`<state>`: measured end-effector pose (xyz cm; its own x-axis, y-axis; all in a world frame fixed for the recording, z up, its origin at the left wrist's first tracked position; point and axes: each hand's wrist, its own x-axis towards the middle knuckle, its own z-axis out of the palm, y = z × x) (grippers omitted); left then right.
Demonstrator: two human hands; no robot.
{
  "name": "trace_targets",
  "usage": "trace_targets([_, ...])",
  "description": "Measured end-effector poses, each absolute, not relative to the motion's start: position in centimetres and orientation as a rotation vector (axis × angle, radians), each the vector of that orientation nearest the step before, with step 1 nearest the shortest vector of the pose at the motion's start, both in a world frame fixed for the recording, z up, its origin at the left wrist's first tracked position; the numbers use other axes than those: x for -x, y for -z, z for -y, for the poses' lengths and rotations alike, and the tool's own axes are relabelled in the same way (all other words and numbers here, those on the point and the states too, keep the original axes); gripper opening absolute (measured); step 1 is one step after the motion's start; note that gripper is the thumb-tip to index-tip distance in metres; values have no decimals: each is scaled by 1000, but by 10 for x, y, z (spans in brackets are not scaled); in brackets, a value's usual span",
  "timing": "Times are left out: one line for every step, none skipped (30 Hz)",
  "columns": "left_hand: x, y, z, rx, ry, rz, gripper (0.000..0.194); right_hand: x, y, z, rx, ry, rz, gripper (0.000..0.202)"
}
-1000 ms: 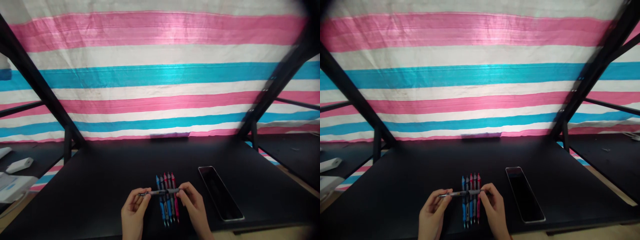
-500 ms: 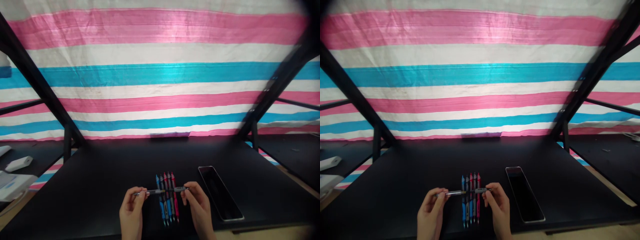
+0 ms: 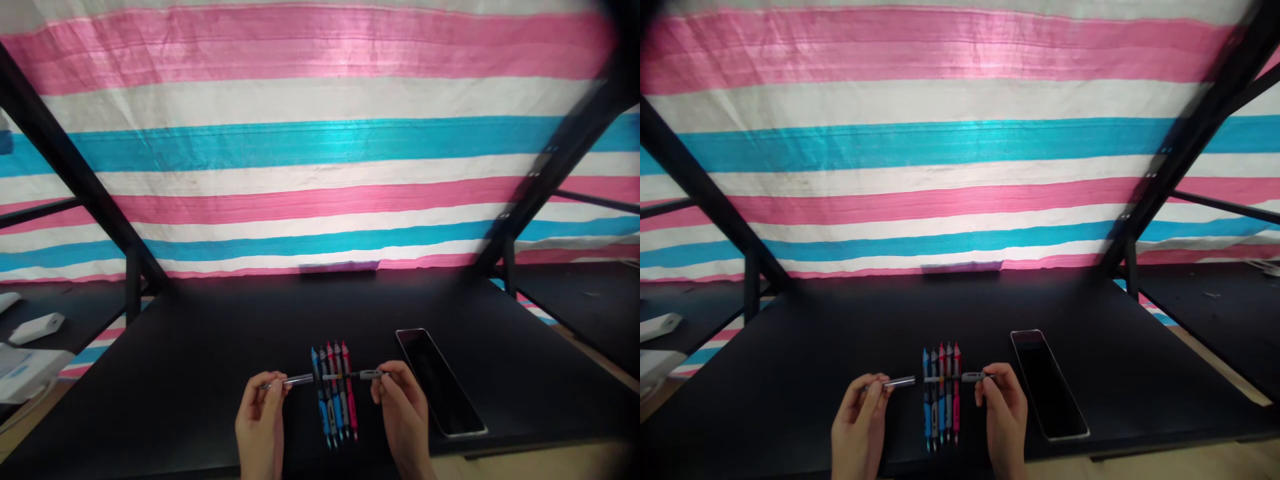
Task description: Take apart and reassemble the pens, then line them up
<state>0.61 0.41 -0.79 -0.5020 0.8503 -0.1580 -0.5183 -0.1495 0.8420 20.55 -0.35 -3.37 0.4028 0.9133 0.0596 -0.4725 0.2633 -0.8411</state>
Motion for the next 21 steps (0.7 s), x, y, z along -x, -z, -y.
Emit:
trace_targets([-7, 7, -4, -445, -1807, -1126, 37, -206, 34, 3, 847, -1023, 628, 7])
trace_targets([-7, 6, -4, -448, -1805, -1128, 37, -206, 34, 3, 844, -1023, 633, 7])
trace_targets([-7, 5, -4, -454, -1805, -1128, 37, -206, 35, 3, 840, -1022, 638, 6])
trace_targets([-8, 4, -4, -462, -1804, -1128, 37, -206, 35, 2, 838, -1018, 640, 6])
trace_targets([-8, 4, -4, -472, -1802, -1127, 36, -206, 35, 2, 836, -1015, 641, 6])
trace_targets([-8, 3, -4, -481, -1799, -1125, 36, -206, 35, 2, 835, -1013, 641, 6])
trace_targets([-8, 4, -4, -487, -1795, -1125, 36, -206, 36, 2, 835, -1011, 643, 6])
trace_targets([-8, 4, -3, -493, -1792, -1125, 36, -206, 36, 3, 835, -1008, 649, 6])
trace_targets([-7, 5, -3, -496, -1789, -1126, 36, -206, 36, 3, 836, -1004, 657, 6])
trace_targets([-7, 6, -3, -500, -1784, -1126, 35, -206, 36, 4, 838, -1001, 667, 6])
trace_targets([-6, 7, -3, -505, -1782, -1127, 35, -206, 37, 4, 839, -996, 679, 6])
trace_targets([-6, 8, -3, -512, -1777, -1127, 34, -206, 37, 5, 838, -990, 691, 6])
trace_targets([-5, 9, -2, -520, -1773, -1125, 33, -206, 36, 5, 838, -986, 700, 5])
trace_targets([-5, 9, -2, -531, -1770, -1121, 32, -206, 36, 6, 837, -984, 706, 5])
trace_targets([-4, 10, -2, -545, -1766, -1116, 31, -205, 36, 6, 839, -982, 711, 5])
trace_targets([-4, 10, -2, -562, -1759, -1111, 30, -205, 36, 6, 841, -980, 714, 5])
trace_targets([-4, 10, -1, -579, -1751, -1106, 29, -205, 36, 6, 841, -979, 716, 5])
trace_targets([-4, 9, -2, -594, -1742, -1103, 29, -205, 35, 6, 839, -981, 717, 5])
trace_targets([-4, 9, -2, -606, -1734, -1104, 28, -205, 35, 6, 833, -984, 721, 5])
trace_targets([-4, 9, -2, -616, -1725, -1108, 29, -205, 36, 6, 827, -990, 729, 5])
trace_targets([-5, 8, -2, -623, -1719, -1114, 29, -206, 36, 6, 820, -995, 740, 5])
